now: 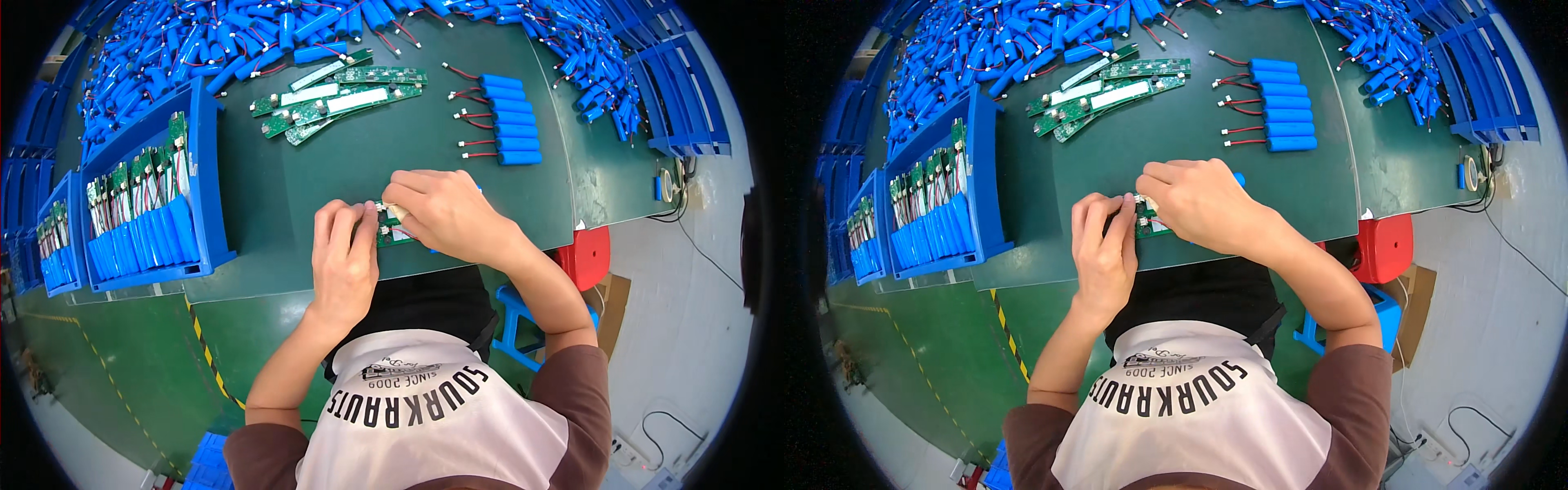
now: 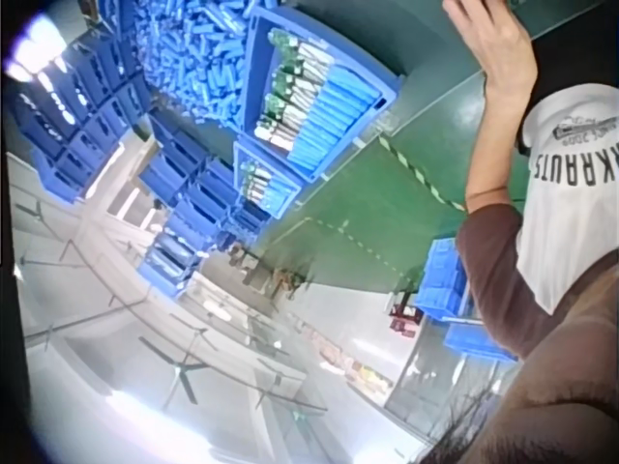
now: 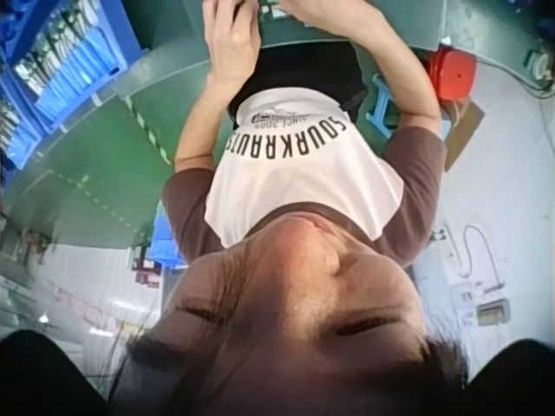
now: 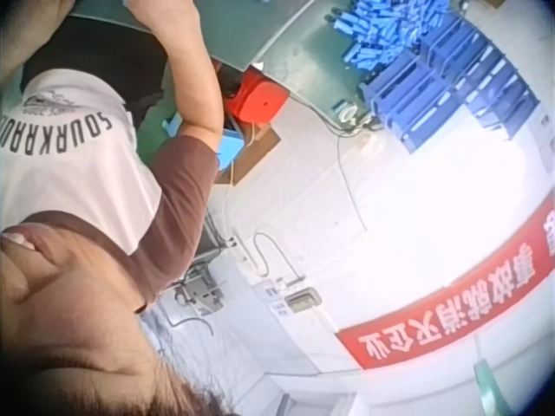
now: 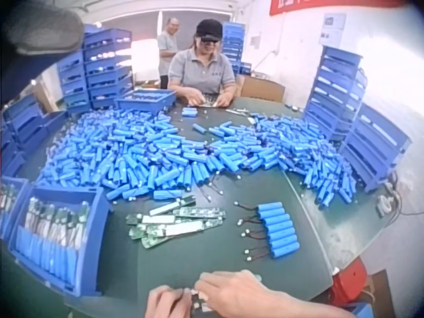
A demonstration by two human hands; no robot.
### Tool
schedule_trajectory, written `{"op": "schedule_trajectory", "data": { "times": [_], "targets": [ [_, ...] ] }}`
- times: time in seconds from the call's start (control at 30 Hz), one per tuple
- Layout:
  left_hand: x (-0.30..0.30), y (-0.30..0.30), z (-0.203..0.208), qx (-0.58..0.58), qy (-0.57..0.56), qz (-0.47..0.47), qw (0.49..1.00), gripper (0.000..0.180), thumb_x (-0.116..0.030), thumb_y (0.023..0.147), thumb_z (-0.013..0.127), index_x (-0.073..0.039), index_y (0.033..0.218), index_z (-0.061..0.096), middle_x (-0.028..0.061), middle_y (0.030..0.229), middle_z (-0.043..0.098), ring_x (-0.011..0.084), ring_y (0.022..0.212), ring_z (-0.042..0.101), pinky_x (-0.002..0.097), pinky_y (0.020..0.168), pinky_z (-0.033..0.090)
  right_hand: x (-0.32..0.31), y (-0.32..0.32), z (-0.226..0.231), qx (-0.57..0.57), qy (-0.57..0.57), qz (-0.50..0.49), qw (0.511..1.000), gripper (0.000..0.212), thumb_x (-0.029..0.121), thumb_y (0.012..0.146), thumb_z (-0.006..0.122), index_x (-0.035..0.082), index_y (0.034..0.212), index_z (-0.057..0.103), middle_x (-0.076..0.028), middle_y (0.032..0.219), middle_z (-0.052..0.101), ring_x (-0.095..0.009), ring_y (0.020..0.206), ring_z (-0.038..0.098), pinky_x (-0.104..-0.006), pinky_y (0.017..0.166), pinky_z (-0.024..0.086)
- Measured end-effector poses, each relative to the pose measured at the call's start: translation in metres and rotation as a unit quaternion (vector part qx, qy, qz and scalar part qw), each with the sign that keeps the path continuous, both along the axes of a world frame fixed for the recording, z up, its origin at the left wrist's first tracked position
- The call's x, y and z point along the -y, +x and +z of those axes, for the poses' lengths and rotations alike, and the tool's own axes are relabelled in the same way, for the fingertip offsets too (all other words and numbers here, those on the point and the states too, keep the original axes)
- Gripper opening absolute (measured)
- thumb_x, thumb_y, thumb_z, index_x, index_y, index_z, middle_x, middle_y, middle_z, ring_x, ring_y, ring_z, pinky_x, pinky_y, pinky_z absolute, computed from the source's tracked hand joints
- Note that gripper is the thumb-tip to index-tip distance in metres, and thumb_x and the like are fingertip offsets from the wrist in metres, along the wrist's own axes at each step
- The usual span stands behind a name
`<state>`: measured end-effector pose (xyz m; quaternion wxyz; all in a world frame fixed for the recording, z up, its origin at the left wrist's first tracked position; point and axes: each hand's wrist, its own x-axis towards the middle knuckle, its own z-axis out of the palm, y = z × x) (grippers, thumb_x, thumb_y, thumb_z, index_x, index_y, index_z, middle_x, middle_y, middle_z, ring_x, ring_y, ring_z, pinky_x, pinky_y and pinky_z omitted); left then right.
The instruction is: The person connects battery packs to circuit boards by hand, places the assembled units into a blue crate, dumps additional circuit boards onto the table from a tray, and aligns new battery packs in a row.
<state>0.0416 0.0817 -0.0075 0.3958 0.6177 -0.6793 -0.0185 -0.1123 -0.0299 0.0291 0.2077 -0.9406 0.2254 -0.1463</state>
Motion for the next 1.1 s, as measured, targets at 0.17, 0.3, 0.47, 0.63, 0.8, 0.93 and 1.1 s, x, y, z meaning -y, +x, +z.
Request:
{"op": "schedule_trajectory", "data": {
  "times": [0.17, 0.3, 0.47, 0.63, 0.8, 0.93, 1.1],
  "targets": [
    [0.006, 0.005, 0.000, -0.042, -0.001, -0.021, 0.999, 0.028, 0.013, 0.075, 0.070, 0.010, 0.102, 0.069, 0.0113, 0.092, 0.058, 0.0312, 0.093, 0.058, 0.0404, 0.074, 0.052, 0.002, 0.009, -0.005, -0.014, -0.006, -0.010, 1.000, 0.012, 0.001, 0.078, 0.065, 0.003, 0.089, 0.058, -0.009, 0.083, 0.058, -0.030, 0.071, 0.063, -0.0426, 0.054, 0.045],
    [0.009, 0.004, 0.002, -0.068, 0.002, -0.041, 0.997, 0.026, 0.013, 0.075, 0.070, 0.010, 0.100, 0.069, 0.0120, 0.091, 0.058, 0.0317, 0.093, 0.058, 0.0410, 0.074, 0.052, -0.005, 0.008, -0.013, -0.008, -0.003, -0.040, 0.999, 0.012, 0.002, 0.079, 0.065, 0.003, 0.087, 0.057, -0.010, 0.084, 0.059, -0.031, 0.070, 0.062, -0.0421, 0.053, 0.046],
    [0.004, 0.003, 0.003, -0.029, 0.002, -0.033, 0.999, 0.026, 0.013, 0.076, 0.069, 0.010, 0.101, 0.069, 0.0127, 0.094, 0.059, 0.0335, 0.094, 0.059, 0.0420, 0.077, 0.052, -0.015, 0.005, -0.009, -0.021, -0.087, -0.054, 0.995, 0.014, 0.004, 0.079, 0.068, 0.004, 0.091, 0.060, -0.009, 0.087, 0.061, -0.029, 0.077, 0.063, -0.0419, 0.060, 0.049],
    [0.007, 0.009, 0.012, -0.018, 0.024, -0.007, 1.000, 0.021, 0.005, 0.081, 0.071, 0.006, 0.102, 0.069, 0.0139, 0.095, 0.061, 0.0338, 0.093, 0.059, 0.0423, 0.079, 0.051, 0.012, -0.040, 0.015, 0.091, -0.021, -0.184, 0.979, 0.018, 0.003, 0.081, 0.071, 0.004, 0.099, 0.068, -0.008, 0.097, 0.063, -0.030, 0.096, 0.057, -0.0396, 0.090, 0.046],
    [0.076, 0.048, 0.033, 0.074, -0.036, 0.051, 0.995, 0.021, 0.000, 0.085, 0.069, 0.001, 0.107, 0.069, 0.0149, 0.106, 0.062, 0.0334, 0.105, 0.057, 0.0441, 0.089, 0.048, 0.028, -0.075, 0.007, -0.034, -0.111, -0.193, 0.974, 0.013, 0.002, 0.084, 0.071, 0.002, 0.096, 0.067, -0.010, 0.099, 0.058, -0.031, 0.096, 0.053, -0.0402, 0.088, 0.046],
    [0.109, 0.079, 0.021, 0.205, 0.041, 0.077, 0.975, 0.021, -0.006, 0.083, 0.074, 0.001, 0.103, 0.073, 0.0108, 0.107, 0.066, 0.0295, 0.111, 0.056, 0.0420, 0.092, 0.044, 0.032, -0.070, -0.008, 0.047, -0.136, -0.194, 0.970, 0.013, 0.001, 0.085, 0.070, 0.001, 0.096, 0.064, -0.010, 0.098, 0.055, -0.031, 0.096, 0.051, -0.0403, 0.084, 0.044],
    [0.113, 0.084, 0.013, 0.218, 0.037, 0.034, 0.975, 0.021, -0.008, 0.084, 0.074, -0.001, 0.104, 0.071, 0.0092, 0.103, 0.065, 0.0266, 0.107, 0.057, 0.0411, 0.090, 0.044, 0.030, -0.065, -0.014, 0.123, -0.068, -0.209, 0.968, 0.015, -0.001, 0.087, 0.069, -0.001, 0.100, 0.062, -0.010, 0.096, 0.059, -0.030, 0.092, 0.054, -0.0390, 0.081, 0.046]
  ]
}}
